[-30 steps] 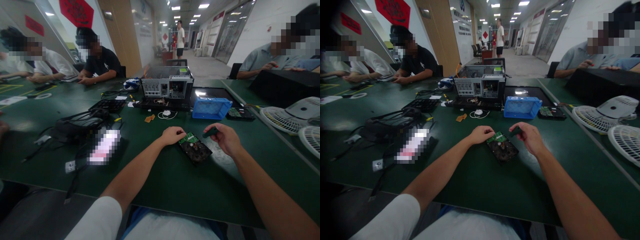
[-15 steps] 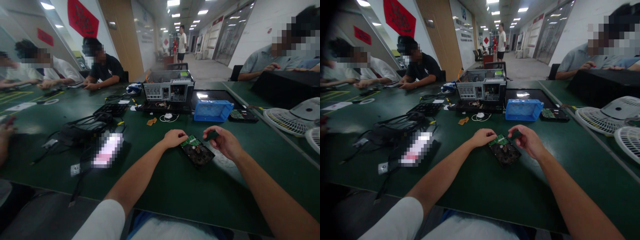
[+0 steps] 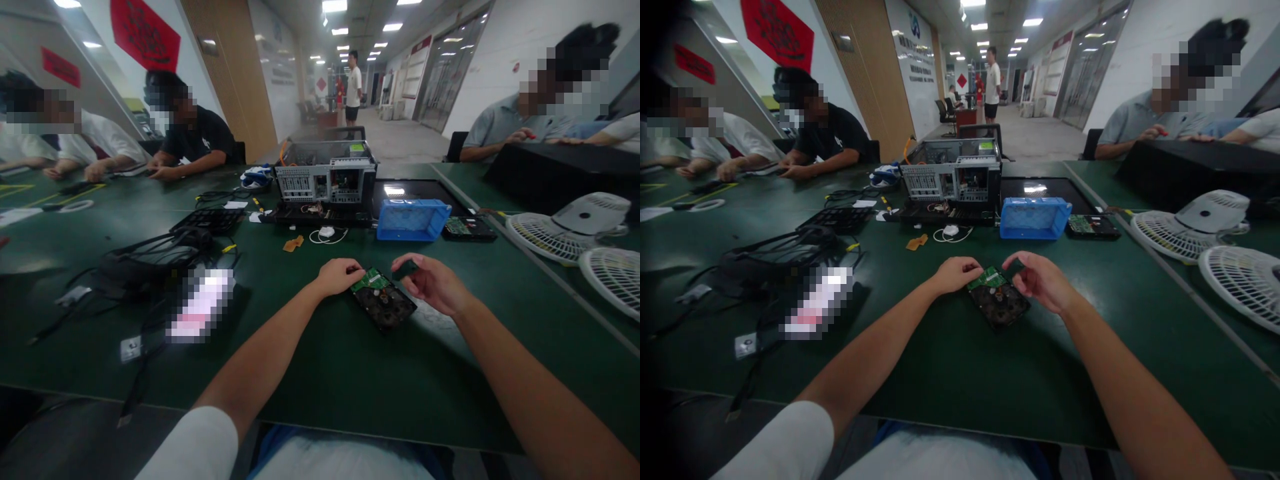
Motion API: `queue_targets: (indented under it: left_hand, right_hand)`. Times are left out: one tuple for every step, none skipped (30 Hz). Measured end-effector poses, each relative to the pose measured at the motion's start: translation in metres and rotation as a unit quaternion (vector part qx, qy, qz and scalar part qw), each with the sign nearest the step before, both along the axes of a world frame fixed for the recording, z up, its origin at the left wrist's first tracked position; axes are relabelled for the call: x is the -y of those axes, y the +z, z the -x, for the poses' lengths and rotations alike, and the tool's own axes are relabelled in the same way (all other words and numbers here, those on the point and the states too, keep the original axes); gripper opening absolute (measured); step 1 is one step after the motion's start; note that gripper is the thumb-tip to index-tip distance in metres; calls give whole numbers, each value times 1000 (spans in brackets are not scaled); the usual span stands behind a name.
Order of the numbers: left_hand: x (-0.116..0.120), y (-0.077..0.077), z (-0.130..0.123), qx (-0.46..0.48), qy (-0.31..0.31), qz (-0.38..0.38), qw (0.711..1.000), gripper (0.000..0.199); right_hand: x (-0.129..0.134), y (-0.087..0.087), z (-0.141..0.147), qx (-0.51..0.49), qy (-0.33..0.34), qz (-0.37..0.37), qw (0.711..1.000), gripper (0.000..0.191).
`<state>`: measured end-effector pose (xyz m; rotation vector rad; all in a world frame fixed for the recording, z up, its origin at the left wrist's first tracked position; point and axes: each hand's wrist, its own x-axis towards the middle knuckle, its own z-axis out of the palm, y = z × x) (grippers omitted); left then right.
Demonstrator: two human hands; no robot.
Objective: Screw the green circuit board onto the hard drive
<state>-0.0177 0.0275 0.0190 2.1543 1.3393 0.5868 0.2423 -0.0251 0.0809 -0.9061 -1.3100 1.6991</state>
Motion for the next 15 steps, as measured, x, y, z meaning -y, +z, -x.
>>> queue_targets:
  left_hand:
    - [0, 0, 0, -1, 0, 0, 1000, 31]
    - [0, -1, 0, -1, -1, 1, 1000, 31]
    - [-1, -1, 0, -1, -2, 1, 1000, 31]
    - [-1, -2, 0, 1, -4, 2, 1000, 31]
    - [-1, -3, 0, 3, -5, 2, 1000, 31]
    - [-1, -4, 0, 5, -6, 0, 1000, 31]
    - [-2, -5, 0, 7, -6, -2, 1000, 31]
    - [-2, -5, -1, 9, -4, -5, 1000, 31]
    - [-2, -6, -1, 10, -3, -7, 1000, 31]
    - [-1, -6, -1, 10, -2, -8, 1000, 32]
    - [-1, -5, -1, 10, -1, -10, 1000, 32]
    - [-1, -5, -1, 11, -3, -10, 1000, 31]
    - [0, -4, -1, 12, -4, -9, 1000, 31]
    - [0, -3, -1, 14, -6, -8, 1000, 31]
    - [0, -2, 0, 17, -10, -6, 1000, 31]
  right_hand:
    - [-1, 0, -1, -8, -3, 3, 1000, 36]
    - [-1, 0, -1, -18, -8, 6, 1000, 36]
    - [-2, 0, -2, -28, -13, 9, 999, 36]
    - [-3, 0, -2, -38, -16, 13, 999, 36]
    - [-4, -1, -3, -46, -18, 18, 999, 35]
    - [-4, -1, -3, -53, -19, 22, 998, 34]
    - [-4, 0, -2, -58, -20, 23, 998, 33]
    - [-3, 0, -1, -61, -21, 22, 998, 33]
    - [-2, 1, -1, -61, -22, 19, 998, 34]
    - [-2, 2, 0, -58, -21, 15, 998, 36]
    - [-1, 3, 0, -53, -18, 11, 998, 39]
    - [0, 4, 0, -45, -12, 7, 999, 42]
    - [1, 5, -1, -35, -6, 3, 999, 43]
    - [1, 5, -2, -23, 1, -1, 1000, 42]
    - [2, 6, -4, -10, 4, -5, 1000, 40]
